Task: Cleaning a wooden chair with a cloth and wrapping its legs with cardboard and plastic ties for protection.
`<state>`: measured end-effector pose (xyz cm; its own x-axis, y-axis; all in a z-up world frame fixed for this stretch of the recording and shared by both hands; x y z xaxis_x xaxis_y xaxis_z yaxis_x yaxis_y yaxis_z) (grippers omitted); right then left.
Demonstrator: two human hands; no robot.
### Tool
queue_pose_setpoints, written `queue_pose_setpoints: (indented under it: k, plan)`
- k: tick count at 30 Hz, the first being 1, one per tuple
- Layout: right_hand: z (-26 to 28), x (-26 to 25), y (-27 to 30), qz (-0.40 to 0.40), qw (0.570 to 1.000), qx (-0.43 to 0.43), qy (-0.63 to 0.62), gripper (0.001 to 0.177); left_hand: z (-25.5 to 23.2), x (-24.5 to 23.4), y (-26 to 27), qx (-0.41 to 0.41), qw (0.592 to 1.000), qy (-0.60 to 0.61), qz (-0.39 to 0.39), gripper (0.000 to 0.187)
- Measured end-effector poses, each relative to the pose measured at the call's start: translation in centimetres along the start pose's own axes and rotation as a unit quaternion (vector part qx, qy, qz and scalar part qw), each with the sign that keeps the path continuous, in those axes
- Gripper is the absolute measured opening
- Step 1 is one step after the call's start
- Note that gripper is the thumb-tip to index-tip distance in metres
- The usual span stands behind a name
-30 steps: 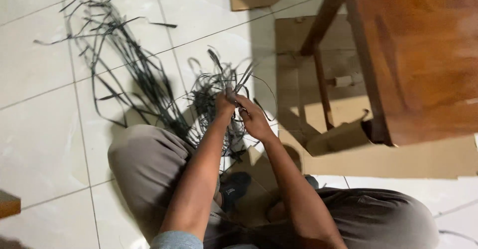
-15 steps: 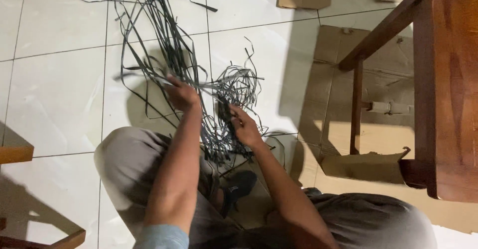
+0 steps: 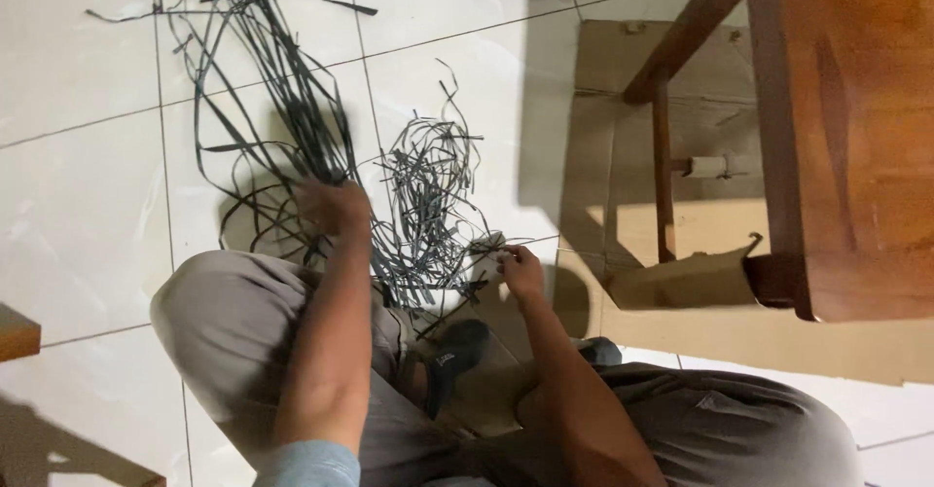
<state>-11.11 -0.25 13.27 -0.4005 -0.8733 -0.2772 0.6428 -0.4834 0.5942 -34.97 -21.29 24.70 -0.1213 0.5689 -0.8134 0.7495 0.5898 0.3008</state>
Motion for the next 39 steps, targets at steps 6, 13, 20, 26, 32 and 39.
queue_pose_setpoints:
  k: [6,13,20,26,32,39]
  plan:
    - [-1.5,-1.8,0.8,-0.030,0.999,0.015,-0.018,0.031,4.7,13.9,2.3,0.395,0.890,-0.128,0.189,0.023]
    - [-4.4,-4.7,1.4,-0.064,0.996,0.022,0.057,0.031,6.2,14.6,6.4,0.490,0.751,-0.353,0.269,0.027]
    - [-2.5,-6.6,3.3,-0.107,0.994,0.020,0.017,0.031,3.0,17.2,10.0,0.591,0.784,-0.165,0.096,0.012]
    - [5.9,-9.4,8.3,-0.107,0.940,0.052,-0.319,0.045,1.5,14.0,21.6,0.556,0.752,0.030,0.353,0.013]
    - [2.8,-13.1,6.4,-0.048,0.913,0.051,-0.403,0.048,5.0,10.9,27.6,0.548,0.694,-0.052,0.464,0.020]
    - [0.3,-14.3,8.8,-0.160,0.881,-0.005,-0.445,0.035,8.0,12.0,28.9,0.522,0.681,-0.138,0.495,0.018]
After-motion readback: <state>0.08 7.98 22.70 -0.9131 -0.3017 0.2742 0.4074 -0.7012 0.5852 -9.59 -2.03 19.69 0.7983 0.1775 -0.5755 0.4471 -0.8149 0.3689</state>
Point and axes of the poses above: each hand's wrist, its own y-axis away from the middle knuckle, its own x-axis out of the palm, z = x × y, the point moved 1 cm from there along -y, towards the middle knuckle, and after that the axes turned 3 degrees about y, right-handed, at the moved point
